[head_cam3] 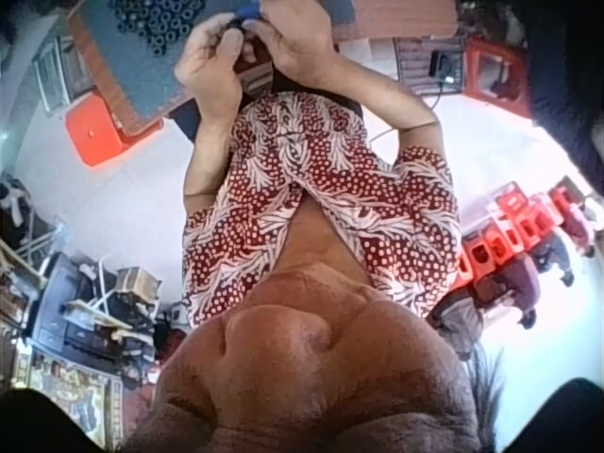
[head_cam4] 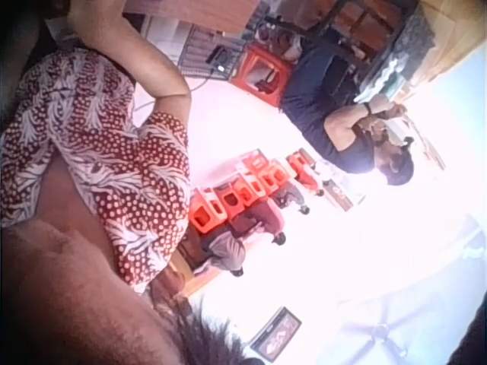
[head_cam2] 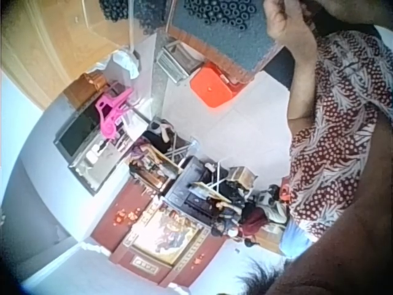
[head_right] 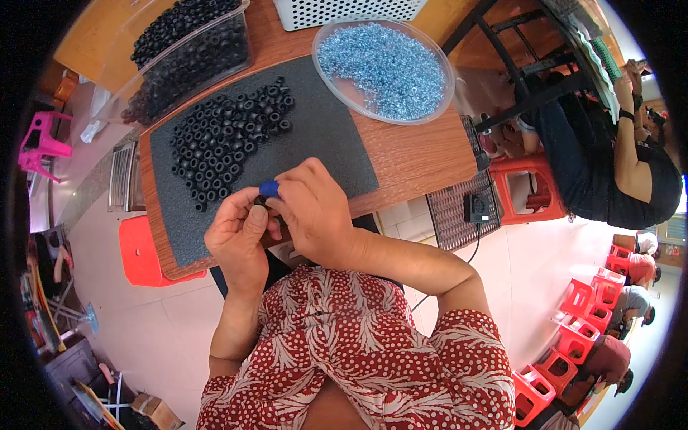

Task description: The person assembles small plastic rings and plastic caps by hand on a work surface, taking the components from a container.

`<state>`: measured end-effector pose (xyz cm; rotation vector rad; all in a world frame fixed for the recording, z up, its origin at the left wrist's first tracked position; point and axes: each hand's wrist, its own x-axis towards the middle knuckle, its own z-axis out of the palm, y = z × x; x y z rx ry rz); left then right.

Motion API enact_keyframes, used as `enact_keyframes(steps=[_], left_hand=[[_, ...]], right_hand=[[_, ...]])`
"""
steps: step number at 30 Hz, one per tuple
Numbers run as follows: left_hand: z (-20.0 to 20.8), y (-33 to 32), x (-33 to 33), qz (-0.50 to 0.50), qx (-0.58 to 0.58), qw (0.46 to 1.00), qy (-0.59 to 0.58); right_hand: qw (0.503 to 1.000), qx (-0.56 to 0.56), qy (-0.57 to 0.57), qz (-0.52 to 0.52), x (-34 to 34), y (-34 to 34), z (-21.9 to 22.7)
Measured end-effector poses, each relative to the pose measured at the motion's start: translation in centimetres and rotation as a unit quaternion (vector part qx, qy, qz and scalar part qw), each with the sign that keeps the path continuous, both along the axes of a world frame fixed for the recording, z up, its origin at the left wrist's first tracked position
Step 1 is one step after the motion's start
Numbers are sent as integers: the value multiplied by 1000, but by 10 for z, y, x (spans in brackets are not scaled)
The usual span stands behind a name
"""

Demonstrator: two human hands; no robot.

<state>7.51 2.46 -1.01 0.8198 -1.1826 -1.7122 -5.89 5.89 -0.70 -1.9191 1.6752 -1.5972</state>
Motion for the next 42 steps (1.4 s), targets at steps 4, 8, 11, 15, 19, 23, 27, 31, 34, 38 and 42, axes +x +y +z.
enact_keyframes(steps=[4,8,11,15,19,23,27,31,34,38,42], left_hand=[[2,0,0,-14,30,999,16],[-1,0,-1,-2,29,1000,-2],[-2,-2,-2,-8,2,1000,-22],[5,-5,-2,-23,52,998,-26],[4,-8,-2,-46,75,996,-25],[7,-10,-1,-66,107,992,-12],[13,-9,-1,-65,128,990,-12],[13,-9,-1,-51,160,986,3],[15,-10,-2,-38,167,985,16],[16,-10,-8,-36,155,987,25],[12,-11,-10,-11,134,991,8]], right_hand=[[997,-58,43,1,-1,0,-4],[992,-87,85,20,-4,-2,-4],[991,-79,102,29,-8,-1,-6],[993,-78,82,45,-12,-7,-5],[993,-84,55,57,-12,-8,-8],[995,-68,54,58,-12,-4,-5],[994,-52,62,77,-13,1,-5],[994,-41,51,89,-17,3,1],[994,-26,78,78,-20,-2,9],[983,10,155,99,-20,-6,10],[972,6,216,93,-21,-10,9]])
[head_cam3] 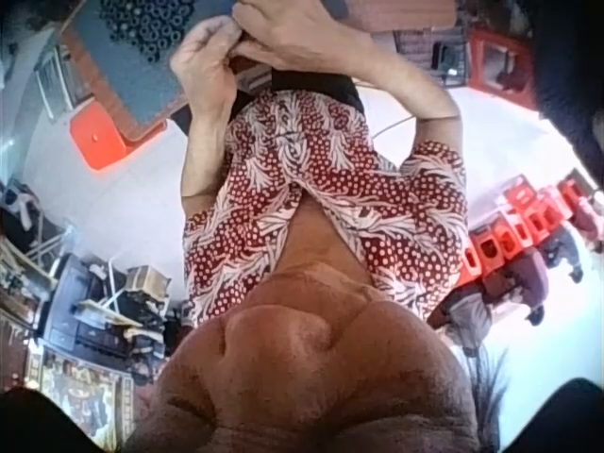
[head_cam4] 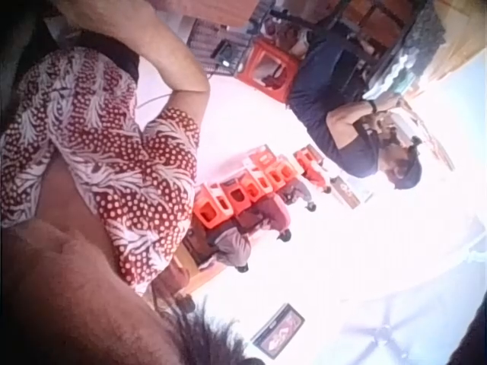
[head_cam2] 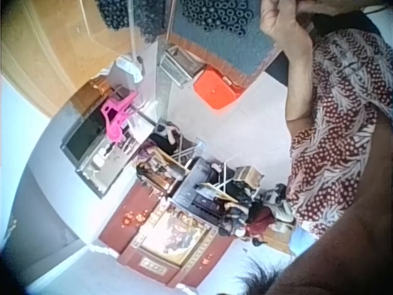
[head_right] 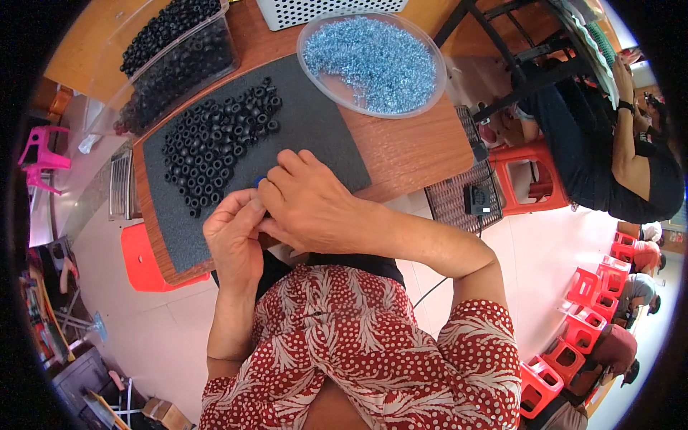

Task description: The person assembles small plastic rings and plastic caps by hand on a work surface, taking the components from a container.

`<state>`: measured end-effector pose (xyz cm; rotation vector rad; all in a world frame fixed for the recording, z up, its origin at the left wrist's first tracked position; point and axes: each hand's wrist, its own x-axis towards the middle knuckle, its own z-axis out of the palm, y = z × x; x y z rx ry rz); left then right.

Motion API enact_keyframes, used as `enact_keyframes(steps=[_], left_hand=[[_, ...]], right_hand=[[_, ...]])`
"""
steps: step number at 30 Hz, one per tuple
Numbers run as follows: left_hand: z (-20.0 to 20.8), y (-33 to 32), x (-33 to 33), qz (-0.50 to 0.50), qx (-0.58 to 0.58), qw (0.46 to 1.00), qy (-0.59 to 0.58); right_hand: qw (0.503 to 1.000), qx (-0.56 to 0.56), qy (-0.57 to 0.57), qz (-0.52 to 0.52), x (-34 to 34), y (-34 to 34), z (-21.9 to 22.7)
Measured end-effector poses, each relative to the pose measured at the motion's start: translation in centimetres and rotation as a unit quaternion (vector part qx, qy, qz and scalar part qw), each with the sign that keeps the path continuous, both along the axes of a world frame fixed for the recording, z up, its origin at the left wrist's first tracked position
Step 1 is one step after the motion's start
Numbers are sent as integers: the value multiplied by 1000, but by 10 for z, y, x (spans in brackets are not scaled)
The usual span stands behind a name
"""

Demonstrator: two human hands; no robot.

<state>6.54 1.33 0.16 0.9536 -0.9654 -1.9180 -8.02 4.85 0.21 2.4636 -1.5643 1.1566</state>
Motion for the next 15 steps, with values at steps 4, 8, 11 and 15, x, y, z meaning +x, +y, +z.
enact_keyframes(steps=[4,8,11,15], left_hand=[[4,0,0,-14,13,1000,16],[2,-2,0,-36,9,999,31],[3,-1,1,-48,42,997,33],[6,-1,4,-55,71,994,54]], right_hand=[[996,-7,83,-14,0,-3,2],[993,-20,119,-9,-3,-2,-1],[990,-23,141,-3,-5,-2,-2],[992,-44,120,4,-7,-4,-3]])
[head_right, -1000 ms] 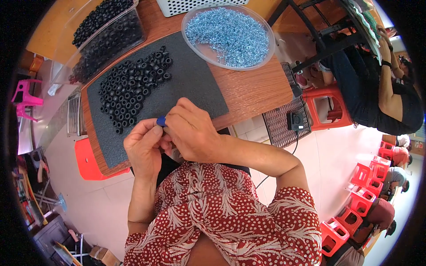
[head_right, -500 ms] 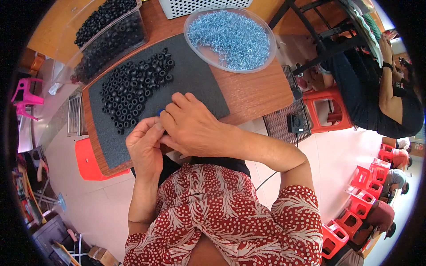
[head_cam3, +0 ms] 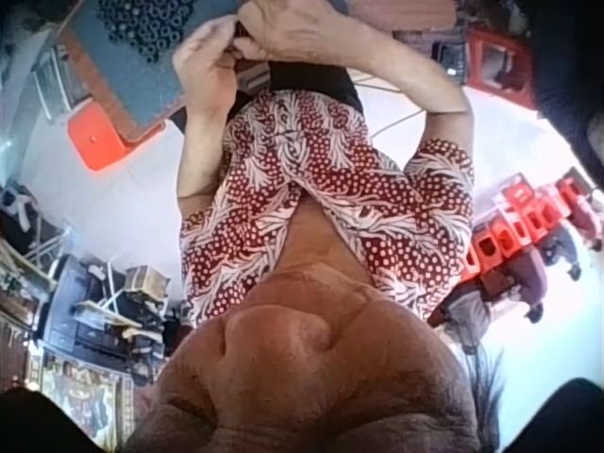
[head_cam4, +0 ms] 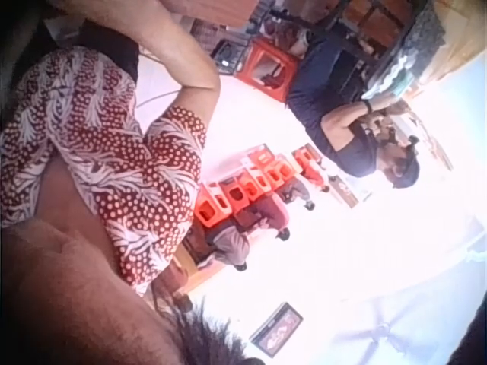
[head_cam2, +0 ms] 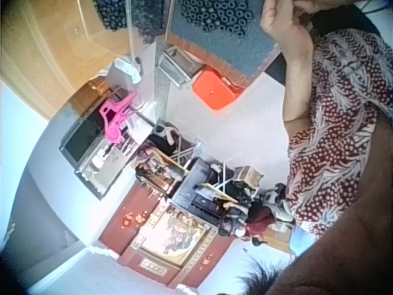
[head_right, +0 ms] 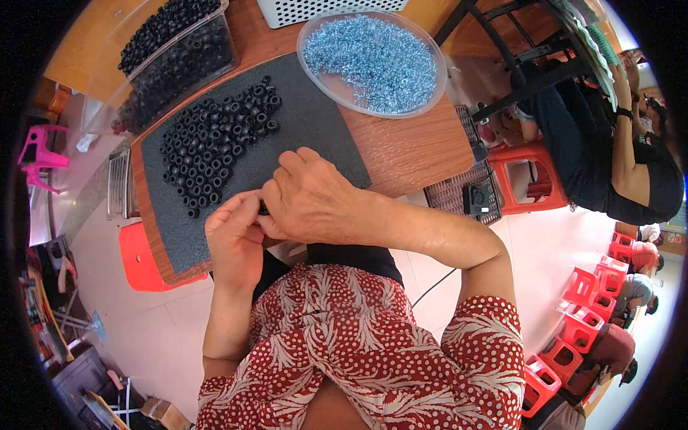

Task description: The person assembles small plastic rings and plastic caps by hand on a work surface, taking the components from a container.

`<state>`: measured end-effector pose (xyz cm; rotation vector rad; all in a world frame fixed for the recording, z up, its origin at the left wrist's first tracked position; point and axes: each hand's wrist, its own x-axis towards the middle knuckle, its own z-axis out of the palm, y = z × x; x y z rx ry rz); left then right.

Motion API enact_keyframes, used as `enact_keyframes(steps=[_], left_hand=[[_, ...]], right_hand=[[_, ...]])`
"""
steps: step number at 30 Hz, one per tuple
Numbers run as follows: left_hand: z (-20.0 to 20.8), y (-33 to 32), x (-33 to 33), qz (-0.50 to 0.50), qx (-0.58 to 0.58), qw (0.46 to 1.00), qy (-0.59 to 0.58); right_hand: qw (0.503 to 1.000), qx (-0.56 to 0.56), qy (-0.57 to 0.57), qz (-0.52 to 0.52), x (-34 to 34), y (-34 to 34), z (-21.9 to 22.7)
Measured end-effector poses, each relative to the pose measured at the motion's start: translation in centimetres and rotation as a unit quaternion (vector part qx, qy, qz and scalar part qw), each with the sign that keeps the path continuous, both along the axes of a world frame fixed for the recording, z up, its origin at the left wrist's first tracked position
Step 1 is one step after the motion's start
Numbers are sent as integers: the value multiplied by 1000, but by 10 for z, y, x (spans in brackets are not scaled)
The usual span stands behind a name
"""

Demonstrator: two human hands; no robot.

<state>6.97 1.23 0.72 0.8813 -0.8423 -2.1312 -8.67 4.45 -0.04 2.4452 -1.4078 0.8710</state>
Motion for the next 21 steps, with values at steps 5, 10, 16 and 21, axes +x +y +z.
enact_keyframes(steps=[5,10,16,21], left_hand=[[-9,2,10,-79,-11,997,-10],[-10,8,8,-56,-57,996,-46],[-10,15,6,-51,-73,995,-39],[-9,14,5,-60,-83,994,-43]], right_hand=[[1000,5,7,11,-5,1,-2],[999,13,-9,39,-5,0,-3],[997,20,-17,71,-6,1,-5],[996,7,-20,86,-9,-2,-2]])
